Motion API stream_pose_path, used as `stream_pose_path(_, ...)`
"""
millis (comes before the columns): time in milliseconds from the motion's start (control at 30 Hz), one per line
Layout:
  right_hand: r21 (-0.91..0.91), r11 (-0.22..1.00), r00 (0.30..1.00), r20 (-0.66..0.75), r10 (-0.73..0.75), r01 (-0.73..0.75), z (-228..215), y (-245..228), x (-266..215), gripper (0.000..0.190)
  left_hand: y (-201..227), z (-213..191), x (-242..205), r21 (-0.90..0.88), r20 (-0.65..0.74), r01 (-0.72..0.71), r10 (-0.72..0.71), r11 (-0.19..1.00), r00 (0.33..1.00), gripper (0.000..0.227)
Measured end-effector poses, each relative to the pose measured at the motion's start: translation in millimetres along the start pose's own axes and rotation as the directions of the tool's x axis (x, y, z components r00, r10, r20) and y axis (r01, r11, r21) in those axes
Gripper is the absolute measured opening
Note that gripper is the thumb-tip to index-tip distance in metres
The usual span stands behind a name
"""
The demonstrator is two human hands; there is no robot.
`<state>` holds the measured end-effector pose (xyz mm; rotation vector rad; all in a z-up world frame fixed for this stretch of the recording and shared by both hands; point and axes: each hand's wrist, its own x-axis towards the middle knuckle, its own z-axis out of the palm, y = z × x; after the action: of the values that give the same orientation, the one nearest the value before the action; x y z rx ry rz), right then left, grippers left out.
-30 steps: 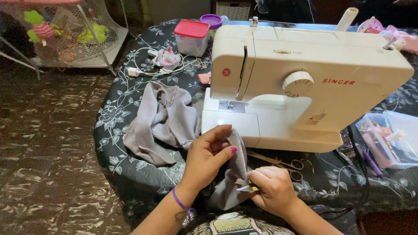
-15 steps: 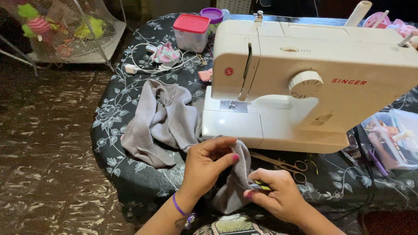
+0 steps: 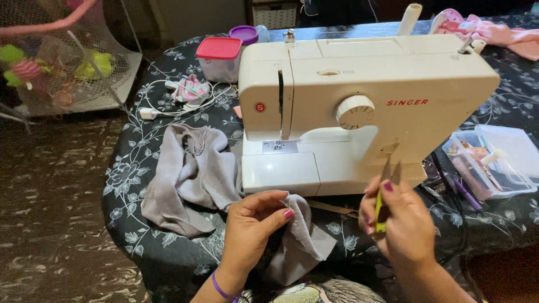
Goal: The person is using a seam ripper to carefully remove or trim threads from a piece of grey fabric on a sewing table.
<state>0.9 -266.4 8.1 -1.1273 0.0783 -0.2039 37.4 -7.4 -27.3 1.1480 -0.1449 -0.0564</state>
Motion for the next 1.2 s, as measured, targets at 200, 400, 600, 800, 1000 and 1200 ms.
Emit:
stream_pose_path(200,-0.358,0.922,0.914,0.308,0.263,-0.145,8.9,8.7,-9.4,0.05,3.9,3.7,-1.9,0.026,-0.055,0.036,-0.035,0.999,0.998,0.033)
stream_pose_path(400,-0.435,0.859,0.788,0.413,0.457,-0.27,43.9,18.3,-17.7,0.055,12.1,4.3,-8.8,-0.017,0.051,-0.036,0.036,0.999,0.998,0.028)
stream_pose_path(600,-0.375,0.863,0.773,0.414,0.481,-0.337,47.5,28.9,-16.7,0.05,16.5,0.1,-11.7,0.123,0.036,-0.03,0.025,0.992,0.999,0.013)
stream_pose_path(800,-0.414,0.844,0.773,0.388,0.502,-0.34,47.8,29.4,-14.8,0.05,15.2,1.6,-11.7,0.054,0.04,-0.036,0.034,0.998,0.999,0.024)
stream_pose_path(1000,-0.474,0.813,0.77,0.358,0.528,-0.338,49.6,25.4,-14.9,0.05,6.5,-2.4,-10.1,-0.006,0.017,0.028,-0.028,1.0,0.999,0.035)
stream_pose_path(1200,-0.431,0.835,0.77,0.381,0.511,-0.341,47.2,30.3,-15.3,0.05,8.8,-2.5,-11.4,0.017,0.015,0.011,-0.011,1.0,1.0,0.032)
